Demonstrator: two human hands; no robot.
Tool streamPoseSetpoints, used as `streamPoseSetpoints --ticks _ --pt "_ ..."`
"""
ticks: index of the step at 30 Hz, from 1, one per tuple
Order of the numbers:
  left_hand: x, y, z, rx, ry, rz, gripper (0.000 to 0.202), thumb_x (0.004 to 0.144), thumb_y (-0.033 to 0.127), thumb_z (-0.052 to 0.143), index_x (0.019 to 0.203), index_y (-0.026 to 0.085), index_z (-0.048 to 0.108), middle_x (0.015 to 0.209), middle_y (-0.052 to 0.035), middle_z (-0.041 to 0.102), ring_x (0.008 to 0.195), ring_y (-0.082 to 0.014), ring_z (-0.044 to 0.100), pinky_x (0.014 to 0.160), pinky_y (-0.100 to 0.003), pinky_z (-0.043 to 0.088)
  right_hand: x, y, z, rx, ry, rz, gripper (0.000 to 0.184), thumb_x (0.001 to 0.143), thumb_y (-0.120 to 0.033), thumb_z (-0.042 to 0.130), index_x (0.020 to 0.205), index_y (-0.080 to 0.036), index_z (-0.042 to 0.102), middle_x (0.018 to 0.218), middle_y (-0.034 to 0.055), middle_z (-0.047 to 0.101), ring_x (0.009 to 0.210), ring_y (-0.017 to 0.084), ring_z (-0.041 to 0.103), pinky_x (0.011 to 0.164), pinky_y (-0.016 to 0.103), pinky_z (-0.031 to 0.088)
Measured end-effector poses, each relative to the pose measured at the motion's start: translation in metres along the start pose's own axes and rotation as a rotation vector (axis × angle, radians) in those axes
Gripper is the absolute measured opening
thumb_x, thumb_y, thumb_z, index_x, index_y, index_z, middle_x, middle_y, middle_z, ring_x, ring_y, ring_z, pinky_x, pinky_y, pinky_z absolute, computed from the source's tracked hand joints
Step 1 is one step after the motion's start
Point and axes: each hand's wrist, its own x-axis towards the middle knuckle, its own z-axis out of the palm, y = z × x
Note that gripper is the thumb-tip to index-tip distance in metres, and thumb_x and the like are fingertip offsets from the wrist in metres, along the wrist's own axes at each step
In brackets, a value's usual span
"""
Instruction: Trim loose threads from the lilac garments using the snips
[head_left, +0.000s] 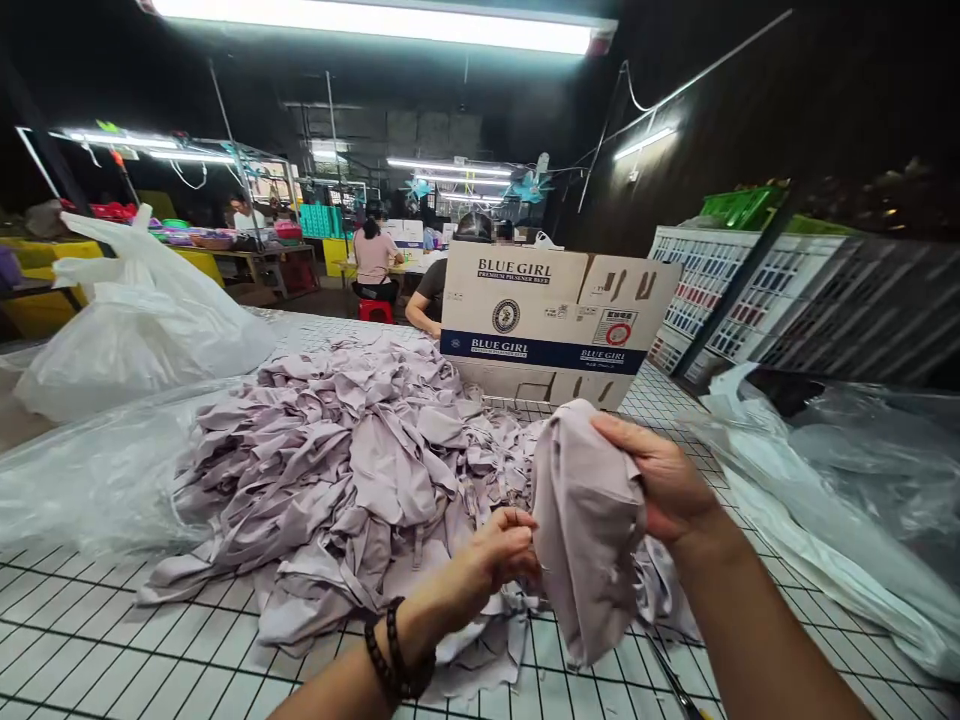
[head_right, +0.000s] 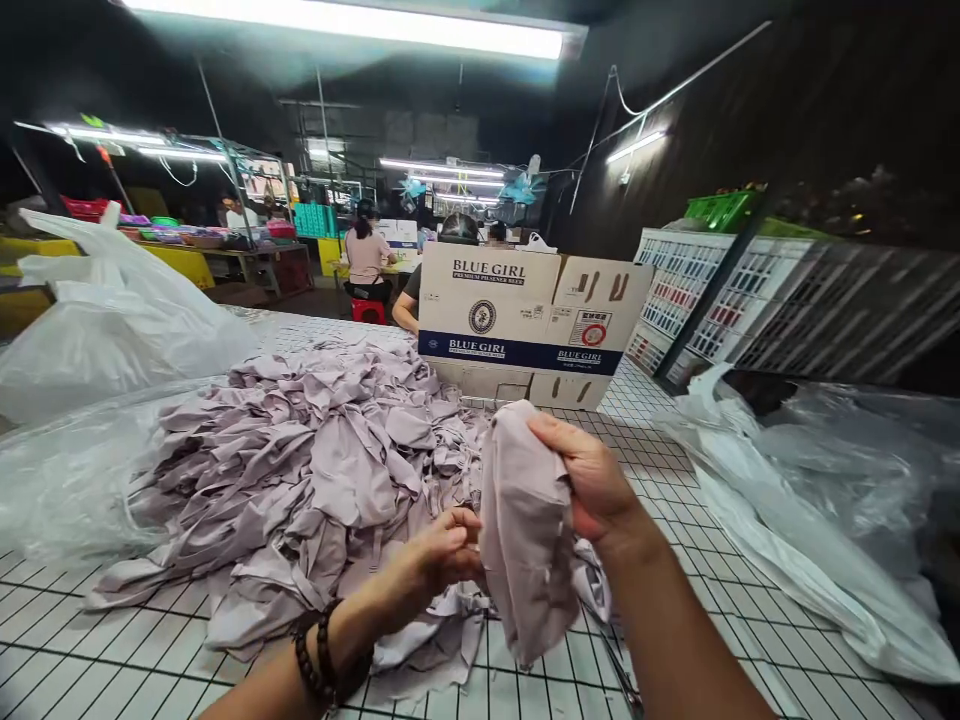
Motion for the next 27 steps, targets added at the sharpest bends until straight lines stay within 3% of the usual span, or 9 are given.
streamPoseSetpoints --ticks 4,8,12,15,17,21,23,25,27 --pt "-0.003 -0.020 0.009 -0.159 0.092 -0.073 0.062 0.067 0.055 0.074 0.109 0.015 0.054 0.091 -0.0059 0.064 0.079 -0.0175 0.061 0.075 -0.029 0.043 -0.009 0.024 -0.004 0.068 0.022 0.127 0.014 0.069 -0.022 0.073 0.080 -0.016 0.068 0.068 -0.0006 0.068 0.058 0.012 0.061 0.057 0.021 0.050" --pt "-0.012 -0.012 0.013 -0.432 0.101 -0.221 0.063 0.080 0.066 0.051 0.108 0.010 0.060 0.096 -0.0118 0.068 0.085 -0.0206 0.064 0.079 -0.031 0.046 -0.033 0.030 -0.003 -0.250 -0.219 0.142 0.013 0.076 -0.026 0.065 0.084 -0.017 0.068 0.070 -0.0006 0.065 0.058 0.010 0.057 0.054 0.020 0.043" --pt "-0.024 -0.009 0.013 -0.372 0.221 -0.112 0.026 0.079 0.027 0.069 0.099 0.011 0.066 0.089 -0.0082 0.072 0.075 -0.0177 0.066 0.072 -0.027 0.049 -0.077 0.048 0.004 -1.062 -0.573 0.057 0.016 0.079 -0.013 0.053 0.078 -0.020 0.067 0.071 -0.0002 0.065 0.064 0.015 0.058 0.058 0.025 0.039" --pt "-0.032 -0.014 0.011 -0.307 0.283 -0.070 0.020 0.073 0.013 0.071 0.093 0.012 0.068 0.085 -0.0069 0.073 0.070 -0.0155 0.066 0.069 -0.024 0.049 -0.101 0.067 0.002 -1.348 -0.681 0.056 0.012 0.075 -0.012 0.059 0.073 -0.021 0.067 0.074 0.0007 0.068 0.068 0.018 0.060 0.059 0.026 0.037" --pt "-0.038 -0.019 0.008 -0.292 0.293 -0.081 0.018 0.073 0.018 0.073 0.090 0.014 0.068 0.081 -0.0051 0.072 0.066 -0.0140 0.064 0.064 -0.022 0.049 -0.101 0.075 -0.004 -1.281 -0.610 0.073 0.008 0.077 -0.020 0.062 0.079 -0.022 0.069 0.080 0.0020 0.070 0.074 0.019 0.061 0.062 0.027 0.040" --pt "-0.049 -0.023 0.008 -0.193 0.292 0.000 0.020 0.073 0.028 0.075 0.086 0.014 0.070 0.079 -0.0030 0.069 0.071 -0.0129 0.061 0.069 -0.020 0.047 -0.072 0.081 -0.020 -0.978 -0.116 0.035 0.019 0.085 -0.032 0.051 0.090 -0.021 0.066 0.085 0.0033 0.066 0.074 0.018 0.058 0.067 0.029 0.043" --pt "-0.055 -0.019 0.010 -0.091 0.239 -0.035 0.026 0.072 0.033 0.076 0.088 0.013 0.070 0.077 -0.0028 0.067 0.070 -0.0127 0.059 0.068 -0.020 0.044 -0.054 0.087 -0.025 -0.781 0.004 0.019 0.020 0.082 -0.033 0.052 0.091 -0.020 0.064 0.091 0.0041 0.064 0.083 0.019 0.057 0.075 0.031 0.043" --pt "-0.060 -0.014 0.013 0.033 0.185 -0.098 0.031 0.073 0.040 0.075 0.084 0.012 0.070 0.071 -0.0009 0.063 0.064 -0.0101 0.052 0.062 -0.019 0.039 -0.040 0.099 -0.025 -0.560 -0.122 0.083 0.024 0.079 -0.033 0.052 0.095 -0.020 0.064 0.098 0.0050 0.063 0.096 0.020 0.055 0.087 0.032 0.040" --pt "-0.065 -0.008 0.013 0.157 0.143 -0.119 0.037 0.074 0.047 0.073 0.075 0.011 0.069 0.065 0.0013 0.057 0.058 -0.0073 0.044 0.056 -0.018 0.032 -0.033 0.113 -0.022 -0.375 -0.376 0.248 0.031 0.078 -0.037 0.049 0.097 -0.018 0.065 0.095 0.0053 0.063 0.092 0.019 0.055 0.088 0.033 0.040"
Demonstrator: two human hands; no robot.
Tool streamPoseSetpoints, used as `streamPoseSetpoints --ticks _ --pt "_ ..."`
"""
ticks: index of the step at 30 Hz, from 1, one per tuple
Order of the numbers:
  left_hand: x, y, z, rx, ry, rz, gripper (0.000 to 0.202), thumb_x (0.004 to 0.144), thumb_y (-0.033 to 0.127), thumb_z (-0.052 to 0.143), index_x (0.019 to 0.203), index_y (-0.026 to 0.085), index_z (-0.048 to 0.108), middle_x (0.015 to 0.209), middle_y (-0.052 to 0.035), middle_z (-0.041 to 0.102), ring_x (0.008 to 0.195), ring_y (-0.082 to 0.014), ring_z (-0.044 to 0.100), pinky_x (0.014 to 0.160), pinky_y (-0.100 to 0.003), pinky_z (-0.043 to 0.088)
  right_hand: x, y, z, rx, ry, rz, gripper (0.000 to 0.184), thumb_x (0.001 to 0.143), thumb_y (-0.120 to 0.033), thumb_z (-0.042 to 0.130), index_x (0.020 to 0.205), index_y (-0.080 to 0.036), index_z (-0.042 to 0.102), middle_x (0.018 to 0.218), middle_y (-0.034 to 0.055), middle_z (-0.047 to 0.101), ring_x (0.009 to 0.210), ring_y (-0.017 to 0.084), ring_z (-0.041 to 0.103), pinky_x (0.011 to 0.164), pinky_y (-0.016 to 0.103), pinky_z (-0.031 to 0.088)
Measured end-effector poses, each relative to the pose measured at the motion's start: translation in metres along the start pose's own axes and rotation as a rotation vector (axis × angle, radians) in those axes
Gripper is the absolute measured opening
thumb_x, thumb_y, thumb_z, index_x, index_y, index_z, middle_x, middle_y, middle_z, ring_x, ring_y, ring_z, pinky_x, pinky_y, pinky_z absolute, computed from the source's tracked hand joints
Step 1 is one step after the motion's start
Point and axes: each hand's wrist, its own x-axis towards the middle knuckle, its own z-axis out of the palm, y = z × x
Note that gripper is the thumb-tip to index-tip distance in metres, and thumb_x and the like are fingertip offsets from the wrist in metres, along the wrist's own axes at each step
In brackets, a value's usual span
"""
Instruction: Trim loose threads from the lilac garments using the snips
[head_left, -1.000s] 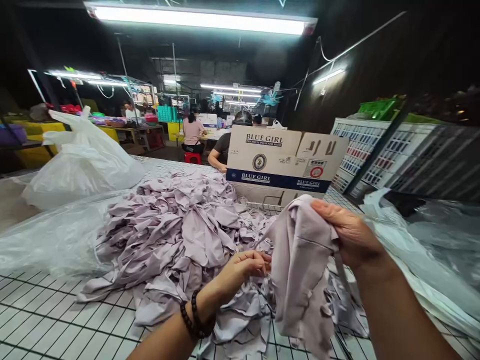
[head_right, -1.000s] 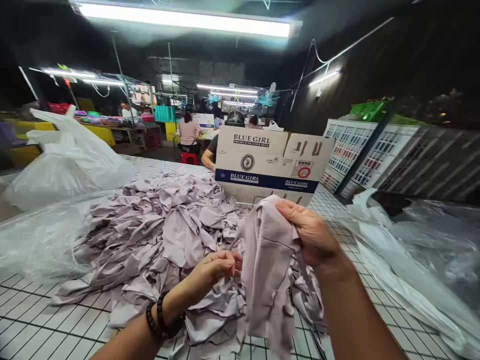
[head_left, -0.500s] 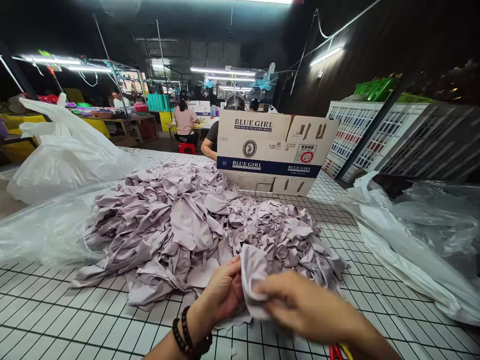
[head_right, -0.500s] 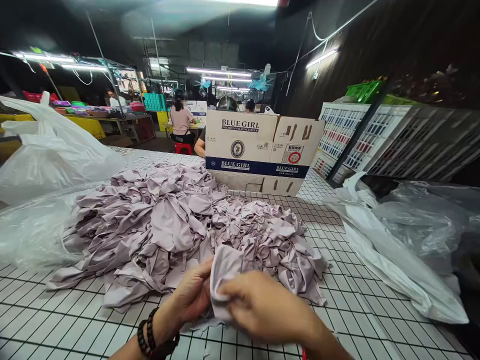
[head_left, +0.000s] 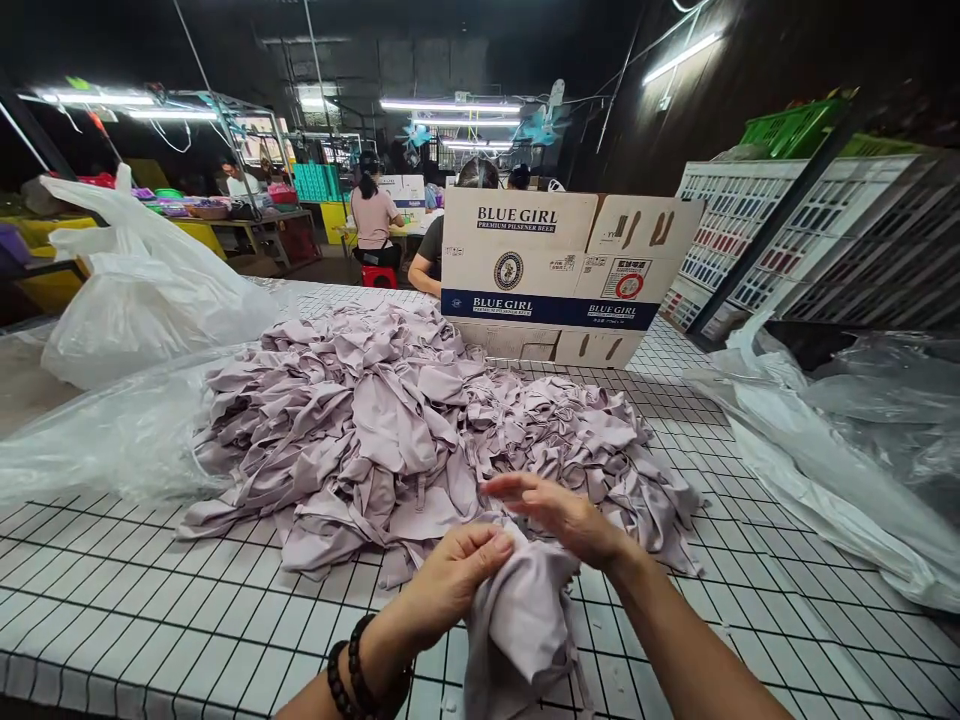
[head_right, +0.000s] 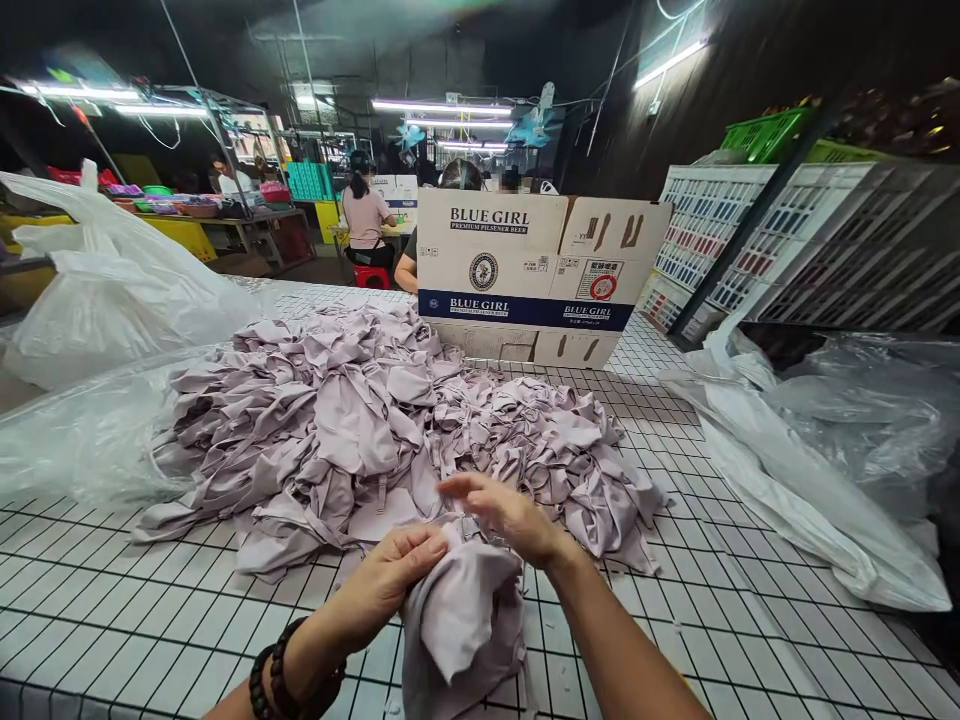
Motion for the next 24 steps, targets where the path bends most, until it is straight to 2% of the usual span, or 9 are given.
streamPoseSetpoints --ticks 2,4,8,12,14,16,19,21,24 --pt "-0.004 0.005 -0.002 0.117 -0.035 0.019 0.041 0.075 0.051 0.069 0.072 0.010 0.069 0.063 0.0019 0.054 0.057 -0.0072 0.040 0.056 -0.019 0.030 0.007 0.007 0.005 0.083 -0.218 0.084 0.037 0.075 -0.045 0.050 0.089 -0.015 0.066 0.080 0.0043 0.062 0.075 0.016 0.055 0.074 0.030 0.043" --pt "-0.007 0.010 -0.005 0.233 -0.057 0.050 0.039 0.078 0.050 0.067 0.078 0.011 0.071 0.067 0.0002 0.057 0.061 -0.0093 0.044 0.058 -0.020 0.033 0.010 0.008 0.005 0.070 -0.285 0.115 0.037 0.070 -0.047 0.057 0.080 -0.012 0.066 0.066 0.0011 0.057 0.059 0.012 0.048 0.059 0.026 0.038" --pt "-0.006 0.022 -0.009 0.595 0.019 0.208 0.029 0.087 0.039 0.058 0.091 0.016 0.074 0.078 -0.0042 0.067 0.070 -0.0145 0.054 0.067 -0.025 0.040 0.005 -0.016 -0.012 -0.015 -0.231 0.052 0.031 0.068 -0.042 0.072 0.075 -0.013 0.063 0.062 -0.0031 0.053 0.055 0.008 0.042 0.052 0.021 0.030" --pt "-0.005 0.025 -0.005 0.845 0.349 0.528 0.016 0.081 0.030 0.063 0.087 0.020 0.075 0.090 -0.0071 0.067 0.090 -0.0206 0.057 0.084 -0.032 0.042 -0.007 -0.052 -0.017 -0.320 -0.046 -0.075 0.023 0.079 -0.038 0.068 0.081 -0.015 0.066 0.070 -0.0009 0.058 0.061 0.010 0.047 0.054 0.021 0.033" --pt "-0.008 0.019 -0.002 0.703 0.422 0.491 0.020 0.079 0.036 0.065 0.081 0.018 0.074 0.083 -0.0074 0.065 0.082 -0.0194 0.057 0.078 -0.030 0.044 -0.015 -0.063 -0.006 -0.633 0.073 -0.216 0.016 0.085 -0.031 0.060 0.085 -0.016 0.068 0.075 0.0018 0.062 0.066 0.012 0.054 0.059 0.023 0.038" --pt "-0.011 0.011 0.003 0.379 0.286 0.216 0.039 0.082 0.050 0.058 0.077 0.014 0.073 0.070 -0.0075 0.063 0.065 -0.0165 0.056 0.064 -0.027 0.045 -0.024 -0.063 0.012 -0.931 0.147 -0.379 0.015 0.087 -0.022 0.053 0.088 -0.017 0.067 0.079 0.0035 0.064 0.071 0.014 0.056 0.065 0.026 0.039" --pt "-0.015 -0.004 0.009 -0.174 0.067 -0.178 0.060 0.082 0.062 0.049 0.077 0.008 0.073 0.061 -0.0078 0.060 0.053 -0.0135 0.054 0.049 -0.023 0.043 -0.038 -0.045 0.040 -1.290 0.212 -0.543 0.018 0.088 -0.016 0.048 0.077 -0.017 0.063 0.068 0.0024 0.059 0.063 0.015 0.051 0.058 0.028 0.032" --pt "-0.017 -0.011 0.013 -0.401 0.106 -0.227 0.050 0.079 0.056 0.059 0.079 0.008 0.072 0.059 -0.0040 0.057 0.048 -0.0095 0.050 0.044 -0.018 0.039 -0.047 -0.026 0.056 -1.452 0.276 -0.621 0.021 0.088 -0.014 0.047 0.072 -0.018 0.060 0.064 0.0024 0.056 0.058 0.015 0.047 0.055 0.030 0.027" --pt "-0.022 -0.018 0.019 -0.524 0.250 -0.199 0.032 0.072 0.036 0.075 0.093 0.011 0.073 0.073 -0.0034 0.064 0.045 -0.0030 0.041 0.038 -0.013 0.026 -0.061 0.001 0.073 -1.519 0.384 -0.725 0.019 0.088 -0.011 0.044 0.090 -0.014 0.064 0.066 0.0047 0.060 0.060 0.018 0.050 0.054 0.032 0.027"
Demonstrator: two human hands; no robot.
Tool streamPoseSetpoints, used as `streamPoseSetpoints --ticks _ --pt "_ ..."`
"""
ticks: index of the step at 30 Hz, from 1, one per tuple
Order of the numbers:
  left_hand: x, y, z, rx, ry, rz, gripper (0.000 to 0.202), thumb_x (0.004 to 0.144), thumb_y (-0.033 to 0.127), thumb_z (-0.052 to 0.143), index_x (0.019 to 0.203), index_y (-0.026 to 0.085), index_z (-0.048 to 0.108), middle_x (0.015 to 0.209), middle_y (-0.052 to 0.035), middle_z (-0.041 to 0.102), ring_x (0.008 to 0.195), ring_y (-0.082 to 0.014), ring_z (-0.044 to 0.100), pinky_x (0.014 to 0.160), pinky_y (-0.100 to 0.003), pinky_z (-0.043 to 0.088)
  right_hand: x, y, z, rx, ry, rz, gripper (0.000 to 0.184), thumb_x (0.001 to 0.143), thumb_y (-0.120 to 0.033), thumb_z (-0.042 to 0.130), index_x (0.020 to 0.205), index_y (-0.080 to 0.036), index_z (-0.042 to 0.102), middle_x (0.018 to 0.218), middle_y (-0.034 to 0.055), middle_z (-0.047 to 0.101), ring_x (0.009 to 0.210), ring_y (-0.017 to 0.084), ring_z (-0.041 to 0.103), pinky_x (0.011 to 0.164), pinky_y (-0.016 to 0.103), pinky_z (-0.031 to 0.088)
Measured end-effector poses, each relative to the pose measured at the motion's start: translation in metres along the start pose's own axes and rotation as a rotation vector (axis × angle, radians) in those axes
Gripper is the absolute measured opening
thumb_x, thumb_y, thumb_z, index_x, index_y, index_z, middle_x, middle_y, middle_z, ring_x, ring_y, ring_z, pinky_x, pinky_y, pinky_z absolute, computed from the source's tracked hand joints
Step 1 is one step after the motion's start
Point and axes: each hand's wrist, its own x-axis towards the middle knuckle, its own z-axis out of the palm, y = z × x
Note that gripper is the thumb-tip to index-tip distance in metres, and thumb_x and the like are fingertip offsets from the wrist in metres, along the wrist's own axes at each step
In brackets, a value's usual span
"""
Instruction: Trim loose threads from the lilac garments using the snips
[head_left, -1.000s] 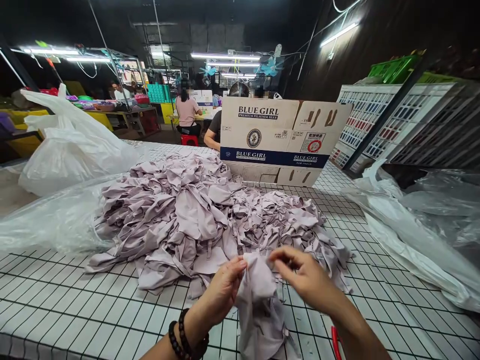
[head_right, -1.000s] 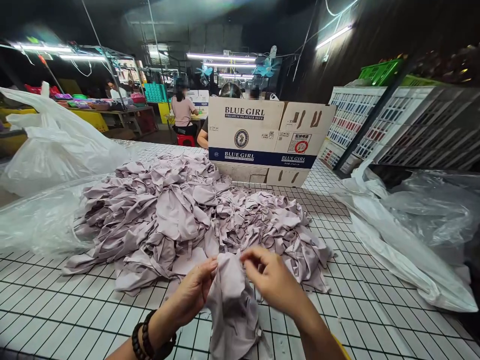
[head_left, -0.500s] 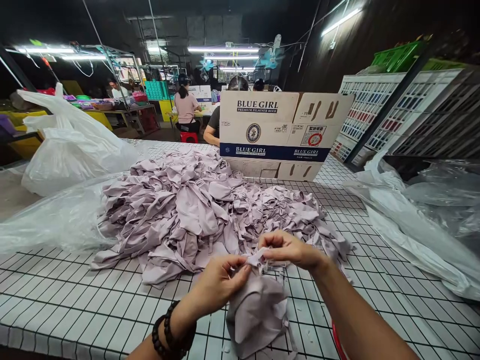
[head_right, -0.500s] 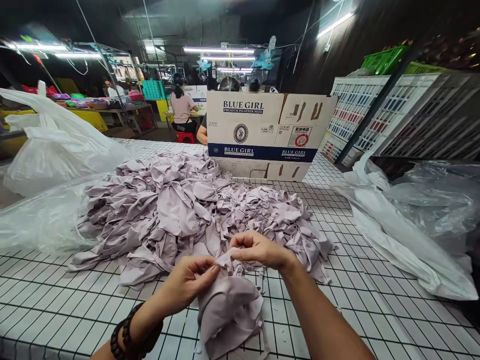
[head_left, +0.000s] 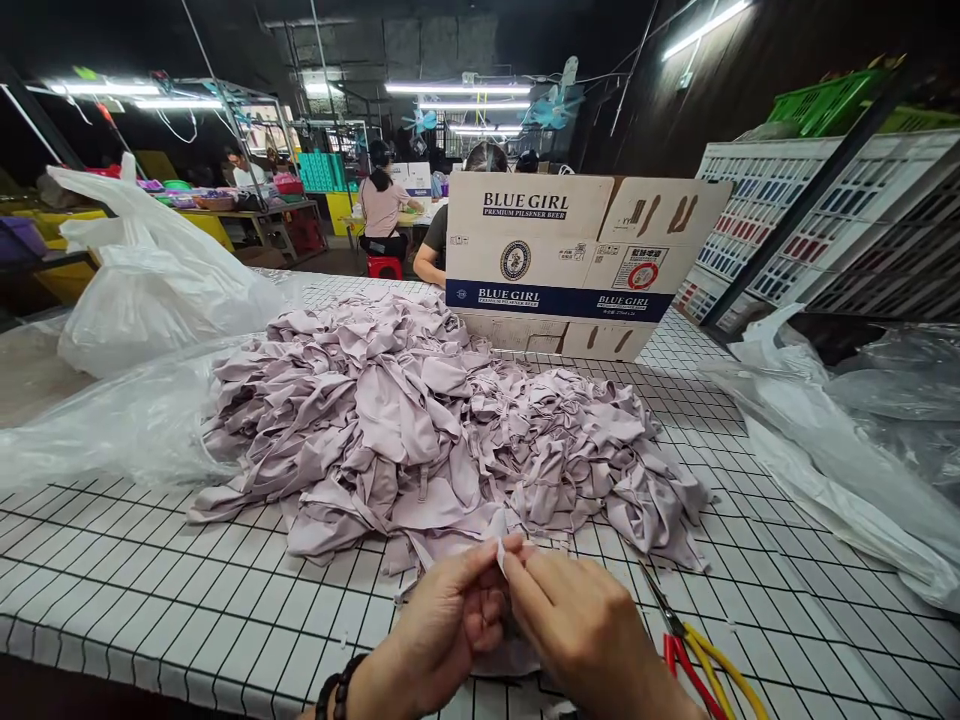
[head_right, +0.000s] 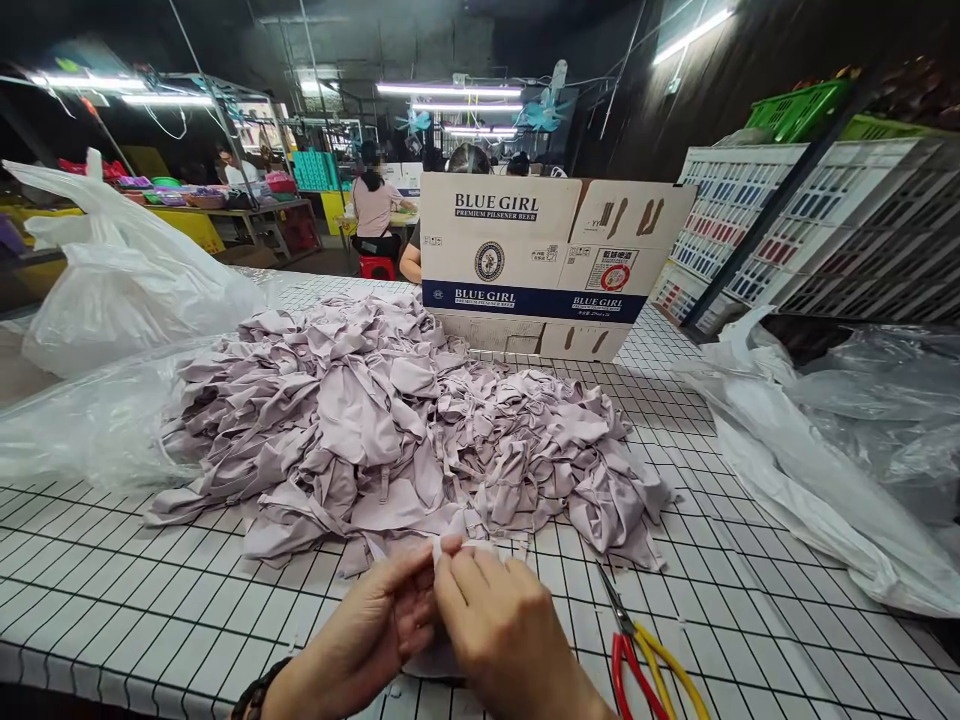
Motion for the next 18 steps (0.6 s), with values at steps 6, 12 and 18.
streamPoseSetpoints --ticks 6,12,18 --pt "-0.013 -0.006 -0.003 0.137 0.006 0.013 0.037 0.067 0.033 0.082 0.097 0.014 0.072 0.093 -0.0090 0.071 0.042 0.0003 0.032 0.040 -0.015 0.018 -0.018 0.001 -0.007 0.470 -0.016 0.274 0.017 0.080 -0.013 0.047 0.087 -0.020 0.060 0.080 0.0060 0.064 0.076 0.020 0.058 0.067 0.032 0.043" --pt "-0.018 0.002 -0.009 0.472 -0.065 0.165 0.045 0.075 0.050 0.071 0.097 0.011 0.072 0.072 -0.0078 0.070 0.039 -0.0026 0.032 0.041 -0.019 0.018 -0.010 0.030 0.001 0.720 -0.275 0.355 0.046 0.086 -0.011 0.047 0.130 -0.026 0.049 0.125 0.0062 0.059 0.118 0.021 0.050 0.102 0.040 0.038" --pt "-0.017 0.011 -0.017 0.645 -0.073 0.288 0.039 0.079 0.052 0.066 0.080 0.014 0.075 0.066 -0.0028 0.059 0.044 -0.0055 0.037 0.043 -0.019 0.026 0.004 0.030 0.024 0.777 -0.244 0.335 0.025 0.086 -0.018 0.059 0.108 -0.026 0.066 0.095 0.0023 0.069 0.095 0.020 0.058 0.087 0.038 0.040"
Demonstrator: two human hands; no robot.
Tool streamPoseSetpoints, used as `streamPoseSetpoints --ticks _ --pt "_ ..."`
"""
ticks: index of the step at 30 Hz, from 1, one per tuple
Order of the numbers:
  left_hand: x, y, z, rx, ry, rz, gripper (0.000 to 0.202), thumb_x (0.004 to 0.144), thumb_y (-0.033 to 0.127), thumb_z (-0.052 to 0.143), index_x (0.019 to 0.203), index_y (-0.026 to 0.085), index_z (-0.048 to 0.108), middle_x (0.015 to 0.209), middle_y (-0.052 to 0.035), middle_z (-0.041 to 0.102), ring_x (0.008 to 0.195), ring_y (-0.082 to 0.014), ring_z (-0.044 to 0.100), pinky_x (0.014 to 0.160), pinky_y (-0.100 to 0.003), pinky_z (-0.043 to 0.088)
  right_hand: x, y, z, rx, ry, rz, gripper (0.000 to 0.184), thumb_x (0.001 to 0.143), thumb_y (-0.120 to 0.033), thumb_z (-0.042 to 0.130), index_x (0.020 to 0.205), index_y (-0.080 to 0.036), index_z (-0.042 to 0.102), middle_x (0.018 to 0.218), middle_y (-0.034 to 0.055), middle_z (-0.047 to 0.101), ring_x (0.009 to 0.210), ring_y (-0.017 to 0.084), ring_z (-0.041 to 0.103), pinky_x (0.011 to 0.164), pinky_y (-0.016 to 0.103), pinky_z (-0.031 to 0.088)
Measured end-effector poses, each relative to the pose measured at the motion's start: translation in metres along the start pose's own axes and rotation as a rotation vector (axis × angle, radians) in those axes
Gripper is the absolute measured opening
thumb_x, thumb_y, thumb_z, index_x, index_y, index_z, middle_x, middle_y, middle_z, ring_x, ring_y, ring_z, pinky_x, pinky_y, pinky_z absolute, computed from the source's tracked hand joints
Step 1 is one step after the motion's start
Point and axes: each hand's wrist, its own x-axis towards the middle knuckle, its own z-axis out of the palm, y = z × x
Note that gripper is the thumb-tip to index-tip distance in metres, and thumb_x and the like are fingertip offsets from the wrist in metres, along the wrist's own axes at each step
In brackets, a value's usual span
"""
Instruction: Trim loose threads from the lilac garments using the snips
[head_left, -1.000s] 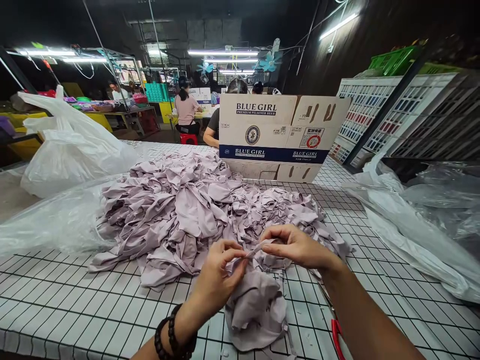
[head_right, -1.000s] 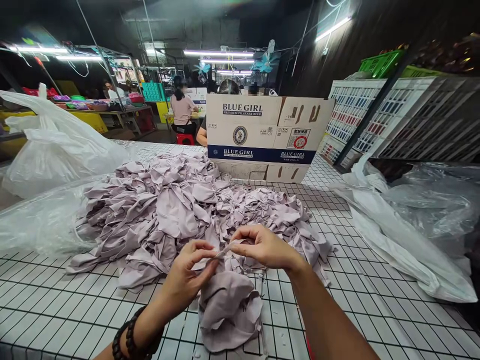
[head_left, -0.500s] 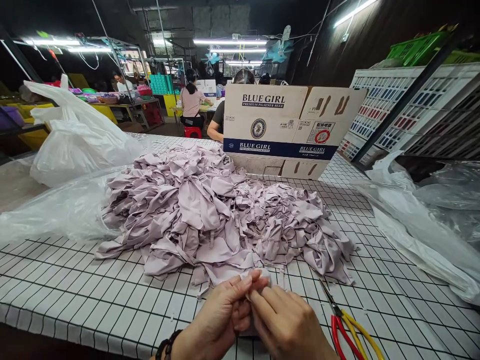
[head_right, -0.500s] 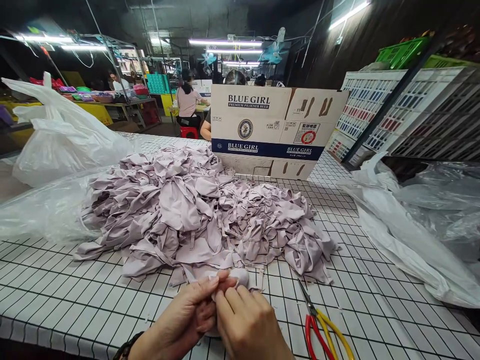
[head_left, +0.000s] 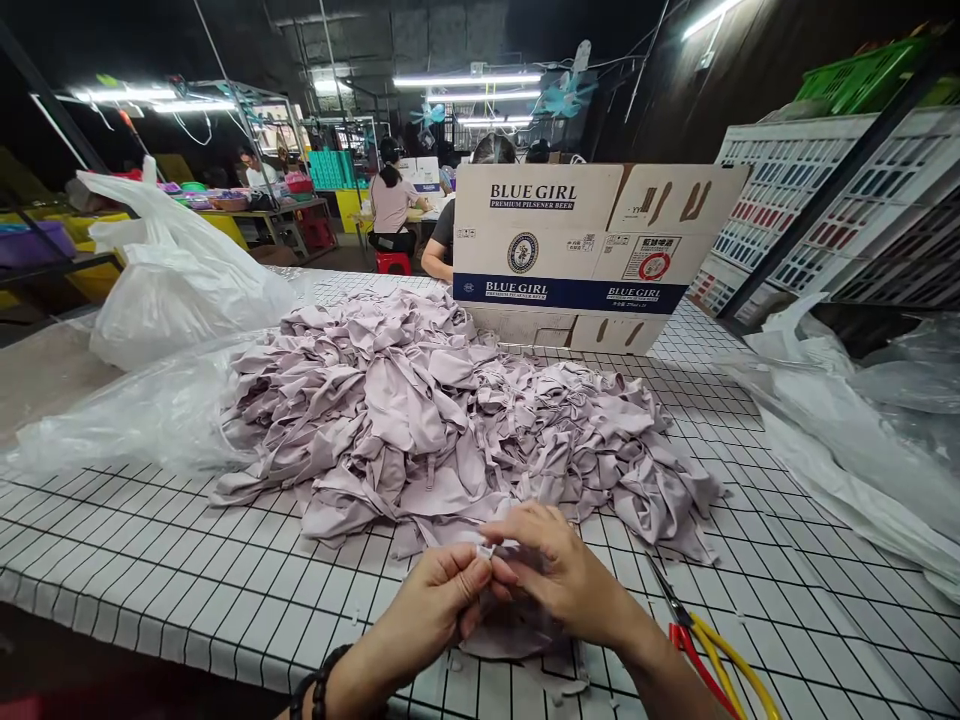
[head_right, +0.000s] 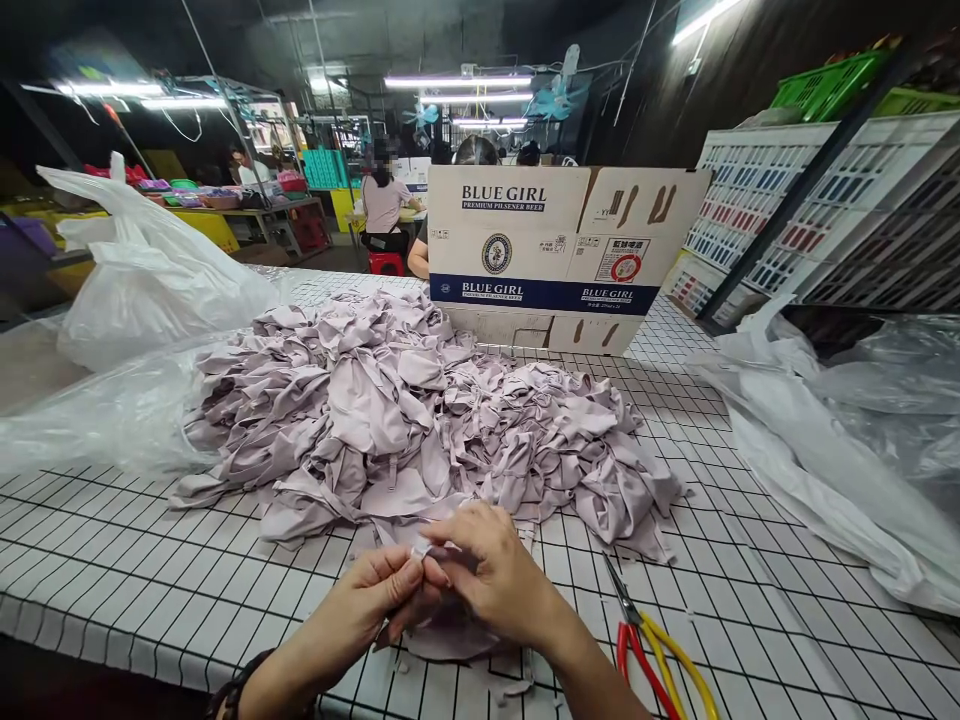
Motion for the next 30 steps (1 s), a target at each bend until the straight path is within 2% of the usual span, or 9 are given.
streamPoseSetpoints --ticks 2,5,7,10,12,15,18,21,30 --pt "0.002 -0.001 -0.002 0.107 0.143 0.156 0.033 0.077 0.048 0.069 0.070 0.016 0.076 0.075 -0.0041 0.057 0.060 -0.0109 0.050 0.054 -0.019 0.040 0.003 0.002 0.009 -0.082 0.118 -0.037 0.020 0.086 -0.012 0.054 0.093 -0.024 0.069 0.082 0.0010 0.070 0.084 0.019 0.058 0.081 0.037 0.037" --pt "0.007 -0.004 -0.002 0.185 0.291 0.328 0.026 0.074 0.040 0.074 0.062 0.017 0.075 0.105 -0.0098 0.059 0.090 -0.0196 0.057 0.076 -0.023 0.047 0.002 0.004 0.023 -0.169 0.281 -0.075 0.019 0.088 -0.012 0.052 0.092 -0.023 0.067 0.083 0.0018 0.070 0.083 0.019 0.058 0.079 0.036 0.033" --pt "0.010 -0.004 0.000 0.098 0.205 0.270 0.028 0.075 0.040 0.073 0.062 0.015 0.075 0.121 -0.0123 0.059 0.072 -0.0148 0.061 0.061 -0.023 0.048 -0.003 0.003 0.031 -0.103 0.319 -0.055 0.012 0.089 -0.017 0.052 0.084 -0.022 0.062 0.081 0.0017 0.066 0.082 0.018 0.056 0.078 0.035 0.034" --pt "0.014 -0.003 0.004 -0.082 0.004 0.115 0.034 0.076 0.045 0.070 0.066 0.012 0.075 0.131 -0.0159 0.057 0.038 -0.0017 0.047 0.035 -0.020 0.030 -0.013 0.001 0.032 0.275 0.244 0.096 0.020 0.087 -0.030 0.056 0.072 -0.021 0.046 0.079 0.0000 0.055 0.076 0.015 0.051 0.071 0.029 0.038" --pt "0.015 -0.001 0.004 -0.123 -0.084 0.062 0.035 0.076 0.045 0.070 0.067 0.012 0.075 0.140 -0.0166 0.049 0.033 0.0010 0.045 0.032 -0.018 0.023 -0.017 0.002 0.025 0.634 0.103 0.172 0.028 0.081 -0.038 0.063 0.075 -0.022 0.040 0.080 -0.0014 0.052 0.073 0.013 0.049 0.065 0.025 0.039" --pt "0.014 0.007 0.001 -0.073 -0.180 0.043 0.033 0.078 0.042 0.069 0.067 0.012 0.076 0.150 -0.0153 0.036 0.037 0.0003 0.051 0.033 -0.018 0.022 -0.015 0.004 0.009 1.072 -0.118 0.186 0.039 0.069 -0.046 0.072 0.088 -0.020 0.050 0.083 -0.0004 0.056 0.075 0.014 0.052 0.068 0.025 0.041" --pt "0.009 0.015 -0.005 0.003 -0.225 0.041 0.032 0.079 0.041 0.068 0.068 0.012 0.077 0.151 -0.0155 0.035 0.040 -0.0018 0.054 0.035 -0.019 0.025 -0.006 0.004 -0.005 1.147 -0.213 0.216 0.044 0.070 -0.046 0.072 0.100 -0.015 0.064 0.088 0.0040 0.063 0.083 0.017 0.058 0.078 0.029 0.043" --pt "0.002 0.021 -0.009 0.042 -0.238 0.023 0.033 0.081 0.041 0.066 0.069 0.012 0.077 0.147 -0.0170 0.040 0.042 -0.0030 0.054 0.036 -0.020 0.027 0.007 0.001 -0.013 1.039 -0.236 0.231 0.031 0.074 -0.039 0.072 0.092 -0.014 0.073 0.086 0.0047 0.068 0.085 0.017 0.061 0.084 0.030 0.043" --pt "-0.013 0.027 -0.020 -0.033 -0.175 0.032 0.032 0.082 0.038 0.065 0.071 0.010 0.077 0.099 -0.0198 0.071 0.037 -0.0028 0.050 0.037 -0.018 0.023 0.034 -0.013 -0.022 0.827 -0.487 0.240 0.020 0.068 -0.031 0.077 0.078 -0.014 0.071 0.066 -0.0029 0.060 0.060 0.009 0.050 0.060 0.023 0.041"
